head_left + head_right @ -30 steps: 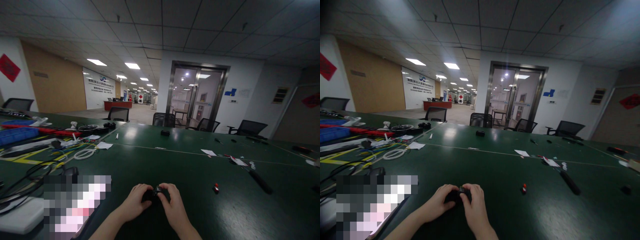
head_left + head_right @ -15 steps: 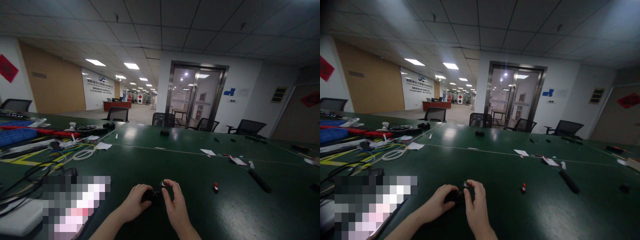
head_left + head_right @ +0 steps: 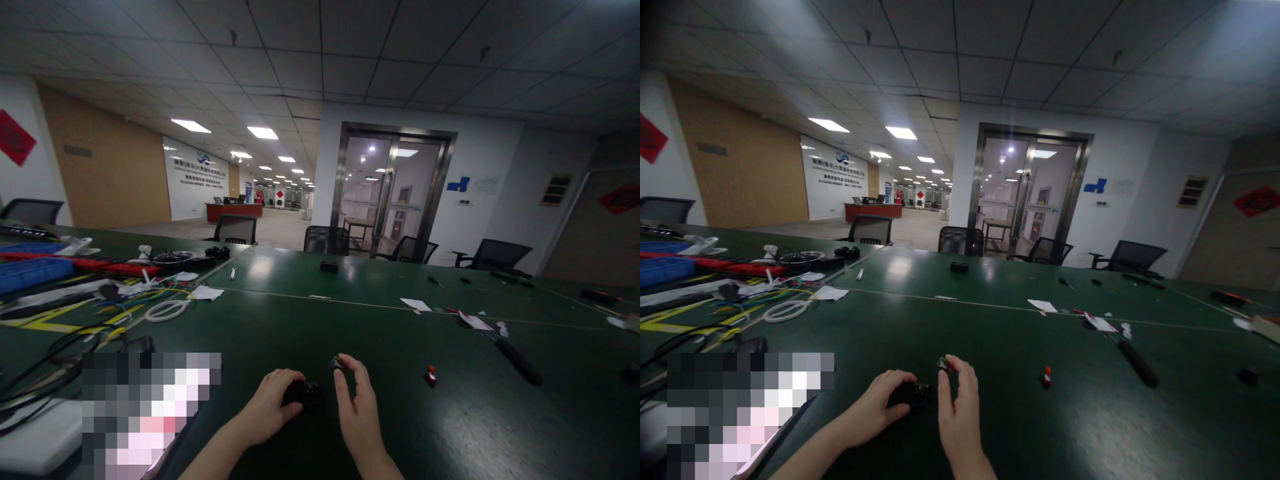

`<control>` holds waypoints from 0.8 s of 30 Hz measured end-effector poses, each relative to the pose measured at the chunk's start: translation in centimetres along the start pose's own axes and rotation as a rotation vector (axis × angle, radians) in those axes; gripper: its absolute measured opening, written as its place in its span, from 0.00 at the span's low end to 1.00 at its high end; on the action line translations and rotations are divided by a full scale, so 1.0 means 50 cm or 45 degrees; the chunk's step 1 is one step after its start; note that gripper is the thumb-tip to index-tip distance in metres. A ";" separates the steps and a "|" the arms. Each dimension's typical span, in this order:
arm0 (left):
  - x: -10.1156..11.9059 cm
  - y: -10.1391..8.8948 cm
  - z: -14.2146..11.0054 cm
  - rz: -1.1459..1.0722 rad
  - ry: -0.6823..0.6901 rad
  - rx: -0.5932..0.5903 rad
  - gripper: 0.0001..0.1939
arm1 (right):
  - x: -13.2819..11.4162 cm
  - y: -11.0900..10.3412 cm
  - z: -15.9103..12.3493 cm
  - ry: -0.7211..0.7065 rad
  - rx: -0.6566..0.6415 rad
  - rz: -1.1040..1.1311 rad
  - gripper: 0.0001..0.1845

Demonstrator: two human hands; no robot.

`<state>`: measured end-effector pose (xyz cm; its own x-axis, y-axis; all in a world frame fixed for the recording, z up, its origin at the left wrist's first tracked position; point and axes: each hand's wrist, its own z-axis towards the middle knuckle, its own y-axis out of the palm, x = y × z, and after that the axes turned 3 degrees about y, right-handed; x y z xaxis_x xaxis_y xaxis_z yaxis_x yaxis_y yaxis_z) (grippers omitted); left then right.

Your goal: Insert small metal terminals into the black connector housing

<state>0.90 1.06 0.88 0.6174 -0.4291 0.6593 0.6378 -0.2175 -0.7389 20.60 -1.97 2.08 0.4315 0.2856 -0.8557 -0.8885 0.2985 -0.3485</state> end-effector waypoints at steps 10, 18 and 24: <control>0.015 -0.005 0.000 0.019 -0.015 -0.003 0.21 | 0.007 0.002 0.003 0.007 0.113 0.158 0.18; 0.018 -0.008 -0.001 -0.006 -0.028 -0.014 0.21 | 0.014 0.002 0.003 0.038 0.122 0.165 0.19; 0.007 -0.005 -0.001 -0.019 -0.022 -0.018 0.21 | 0.014 -0.001 0.003 0.053 0.150 0.180 0.19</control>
<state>0.94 0.94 1.30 0.6156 -0.4105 0.6726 0.6407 -0.2361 -0.7306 20.96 -1.64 1.56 0.2951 0.2953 -0.9087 -0.9143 0.3635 -0.1787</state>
